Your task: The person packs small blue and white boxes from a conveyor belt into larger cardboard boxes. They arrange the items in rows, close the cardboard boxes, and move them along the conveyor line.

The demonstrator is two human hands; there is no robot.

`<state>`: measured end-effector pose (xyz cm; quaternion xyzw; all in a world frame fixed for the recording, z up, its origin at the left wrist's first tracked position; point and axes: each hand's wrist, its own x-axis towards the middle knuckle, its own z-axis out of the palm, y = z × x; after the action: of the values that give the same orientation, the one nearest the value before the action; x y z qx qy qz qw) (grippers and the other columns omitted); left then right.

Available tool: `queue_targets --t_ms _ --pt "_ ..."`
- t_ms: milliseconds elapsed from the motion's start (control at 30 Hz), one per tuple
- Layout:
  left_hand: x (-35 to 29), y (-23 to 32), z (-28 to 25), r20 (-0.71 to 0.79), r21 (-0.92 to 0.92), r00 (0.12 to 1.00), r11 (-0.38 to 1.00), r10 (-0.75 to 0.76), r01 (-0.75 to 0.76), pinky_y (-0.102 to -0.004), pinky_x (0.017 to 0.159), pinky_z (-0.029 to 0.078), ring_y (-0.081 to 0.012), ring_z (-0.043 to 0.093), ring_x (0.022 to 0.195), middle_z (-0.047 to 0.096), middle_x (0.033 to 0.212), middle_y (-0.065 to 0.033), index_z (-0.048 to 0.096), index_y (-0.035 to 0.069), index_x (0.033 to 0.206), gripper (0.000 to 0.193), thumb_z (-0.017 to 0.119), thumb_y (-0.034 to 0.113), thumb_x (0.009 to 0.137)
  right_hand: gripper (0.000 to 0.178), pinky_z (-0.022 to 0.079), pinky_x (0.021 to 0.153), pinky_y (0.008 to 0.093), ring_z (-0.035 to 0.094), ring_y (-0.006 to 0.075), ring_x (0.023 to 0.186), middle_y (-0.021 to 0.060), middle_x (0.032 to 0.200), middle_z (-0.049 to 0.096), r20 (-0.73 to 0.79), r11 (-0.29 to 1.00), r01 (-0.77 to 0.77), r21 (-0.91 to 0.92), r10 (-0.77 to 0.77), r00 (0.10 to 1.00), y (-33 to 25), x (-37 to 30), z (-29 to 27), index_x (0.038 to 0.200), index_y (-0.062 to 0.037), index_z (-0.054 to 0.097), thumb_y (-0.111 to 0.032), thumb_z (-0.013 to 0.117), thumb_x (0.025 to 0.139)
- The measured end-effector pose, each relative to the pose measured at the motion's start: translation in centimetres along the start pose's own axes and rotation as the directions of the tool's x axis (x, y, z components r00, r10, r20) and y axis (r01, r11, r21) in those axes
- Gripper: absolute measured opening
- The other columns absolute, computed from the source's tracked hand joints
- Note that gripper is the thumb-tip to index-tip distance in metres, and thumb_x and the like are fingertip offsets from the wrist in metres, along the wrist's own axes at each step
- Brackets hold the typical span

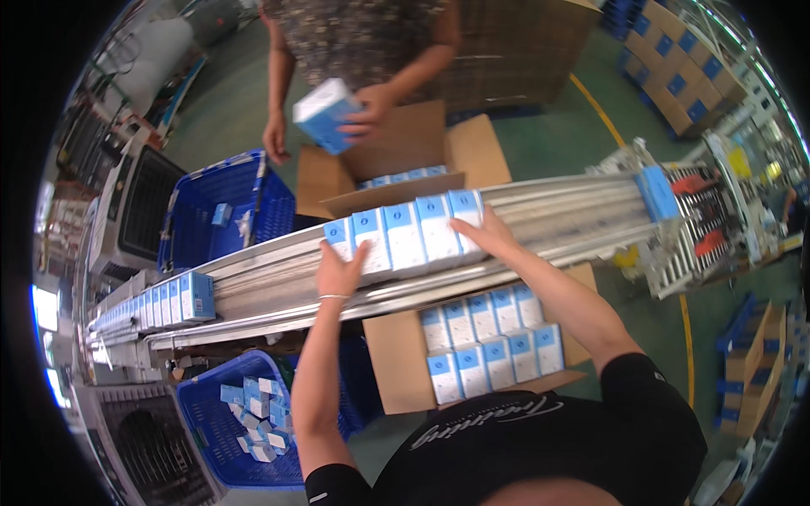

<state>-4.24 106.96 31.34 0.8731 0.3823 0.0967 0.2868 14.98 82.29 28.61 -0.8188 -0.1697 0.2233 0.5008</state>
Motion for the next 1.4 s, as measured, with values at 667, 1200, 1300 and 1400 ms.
queue_targets --t_ms 667,1200,1300,1400 --pt "-14.7 -1.0 16.3 0.57 0.559 0.822 0.73 0.005 -0.393 -0.0417 0.072 0.049 -0.0354 0.063 0.082 0.064 0.095 -0.0196 0.055 -0.003 0.109 0.063 0.051 0.054 0.083 0.069 0.038 0.089 0.042 0.047 0.0345 0.105 0.0198 0.119 0.047 0.106 0.627 0.164 -0.762 -0.128 0.986 13.3 -15.4 -8.2 0.125 0.0043 0.041 -0.043 0.061 0.08" --pt "-25.2 2.8 4.0 0.341 0.414 0.932 0.91 -0.12 -0.034 -0.0474 0.065 0.05 -0.0404 0.063 0.074 0.062 0.074 -0.0261 0.043 -0.012 0.106 0.058 0.062 0.036 0.08 0.075 0.049 0.054 0.0412 0.06 0.0326 0.055 0.0157 0.061 0.059 0.125 0.775 0.135 -0.617 -0.073 0.989 16.0 -25.5 -18.4 0.135 0.0055 0.025 -0.035 0.057 0.081" --pt "-24.8 6.2 8.0 0.693 0.317 0.713 0.843 0.106 -0.434 -0.0432 0.063 0.051 -0.0362 0.065 0.071 0.065 0.073 -0.0199 0.044 -0.008 0.115 0.048 0.052 0.031 0.086 0.091 0.05 0.061 0.0401 0.061 0.0355 0.066 0.0193 0.076 0.063 0.589 0.863 0.295 -0.41 0.005 0.808 10.1 -24.8 -12.7 0.14 0.0035 0.005 -0.039 0.059 0.081" --pt "-25.4 2.2 14.8 0.791 0.394 0.611 0.762 0.003 -0.514 -0.0426 0.08 0.048 -0.035 0.061 0.092 0.063 0.101 -0.0182 0.041 0.006 0.129 0.052 0.055 0.032 0.085 0.096 0.049 0.071 0.0425 0.059 0.0414 0.076 0.0313 0.084 0.058 0.799 0.832 0.41 -0.373 0.064 0.598 13.1 -20.8 -5.7 0.132 0.0183 -0.006 -0.038 0.056 0.085"
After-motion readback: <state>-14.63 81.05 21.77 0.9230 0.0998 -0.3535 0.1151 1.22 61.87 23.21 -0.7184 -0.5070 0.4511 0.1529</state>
